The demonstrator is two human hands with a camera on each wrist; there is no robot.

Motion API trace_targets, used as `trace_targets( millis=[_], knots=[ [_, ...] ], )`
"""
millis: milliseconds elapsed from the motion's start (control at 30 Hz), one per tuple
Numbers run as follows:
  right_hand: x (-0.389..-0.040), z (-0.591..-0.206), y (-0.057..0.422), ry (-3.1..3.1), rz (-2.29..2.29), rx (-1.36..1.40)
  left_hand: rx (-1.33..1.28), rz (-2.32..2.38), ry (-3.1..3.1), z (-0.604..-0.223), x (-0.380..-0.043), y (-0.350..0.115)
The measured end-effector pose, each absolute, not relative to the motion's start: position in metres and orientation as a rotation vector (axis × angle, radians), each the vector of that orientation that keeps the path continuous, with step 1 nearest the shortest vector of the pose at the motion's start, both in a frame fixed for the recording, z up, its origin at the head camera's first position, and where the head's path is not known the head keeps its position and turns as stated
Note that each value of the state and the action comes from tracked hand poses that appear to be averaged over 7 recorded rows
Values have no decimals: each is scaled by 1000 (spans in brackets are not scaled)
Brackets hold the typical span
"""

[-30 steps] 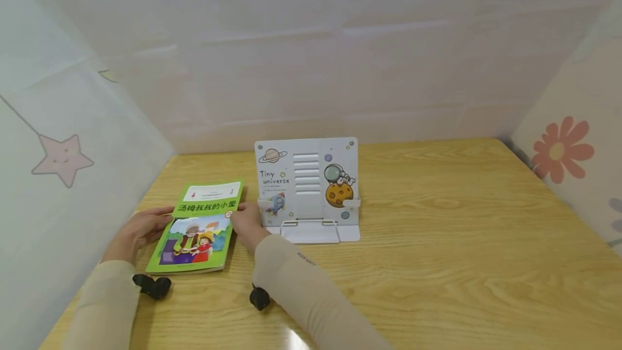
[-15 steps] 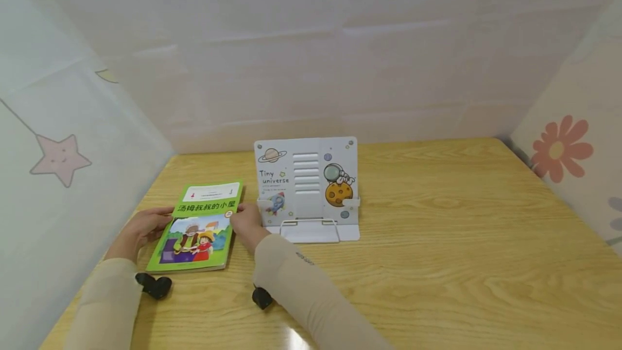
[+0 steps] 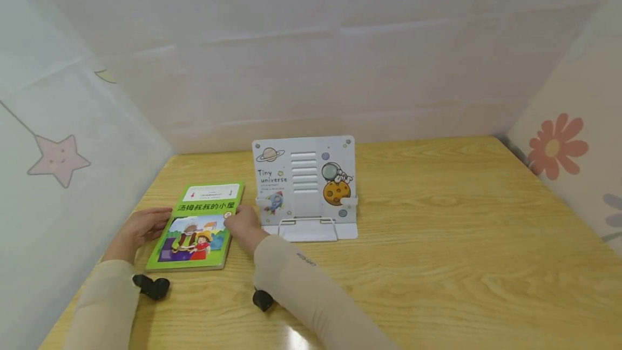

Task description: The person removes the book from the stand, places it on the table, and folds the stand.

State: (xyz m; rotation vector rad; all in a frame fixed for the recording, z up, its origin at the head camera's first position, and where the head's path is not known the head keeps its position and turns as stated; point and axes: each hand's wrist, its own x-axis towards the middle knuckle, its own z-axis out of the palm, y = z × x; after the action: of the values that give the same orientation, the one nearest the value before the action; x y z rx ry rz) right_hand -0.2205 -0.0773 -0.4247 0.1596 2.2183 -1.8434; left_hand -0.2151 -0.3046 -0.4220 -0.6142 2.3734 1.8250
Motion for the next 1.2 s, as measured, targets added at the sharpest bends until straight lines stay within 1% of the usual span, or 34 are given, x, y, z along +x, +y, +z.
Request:
trace_targets(
  millis=[233,367,633,733,833,933,1100,1200],
  knots=[
    [-216,-414,-74,2205,-1867,73,-613,1773,2430,-415,-213,-303],
    [-214,-406,-73,2233,-1862,-2,-583,1866,2438,-414,-219,-313],
    [-211,-383,-63,2173,-1931,-202,-458,2143,2423,-445,-258,-350],
    [-210,-375,-56,2138,-1970,-256,-414,2216,2402,-453,-272,-357],
    [-208,-367,-48,2118,-1997,-287,-366,2257,2387,-453,-279,-354],
    [-208,-358,-39,2137,-2005,-316,-315,2285,2354,-437,-270,-338],
    [-211,-344,-21,2222,-1995,-423,-153,2311,2288,-382,-231,-283],
    [-214,-336,-8,2291,-1972,-487,-74,2343,2236,-358,-212,-254]
  ],
)
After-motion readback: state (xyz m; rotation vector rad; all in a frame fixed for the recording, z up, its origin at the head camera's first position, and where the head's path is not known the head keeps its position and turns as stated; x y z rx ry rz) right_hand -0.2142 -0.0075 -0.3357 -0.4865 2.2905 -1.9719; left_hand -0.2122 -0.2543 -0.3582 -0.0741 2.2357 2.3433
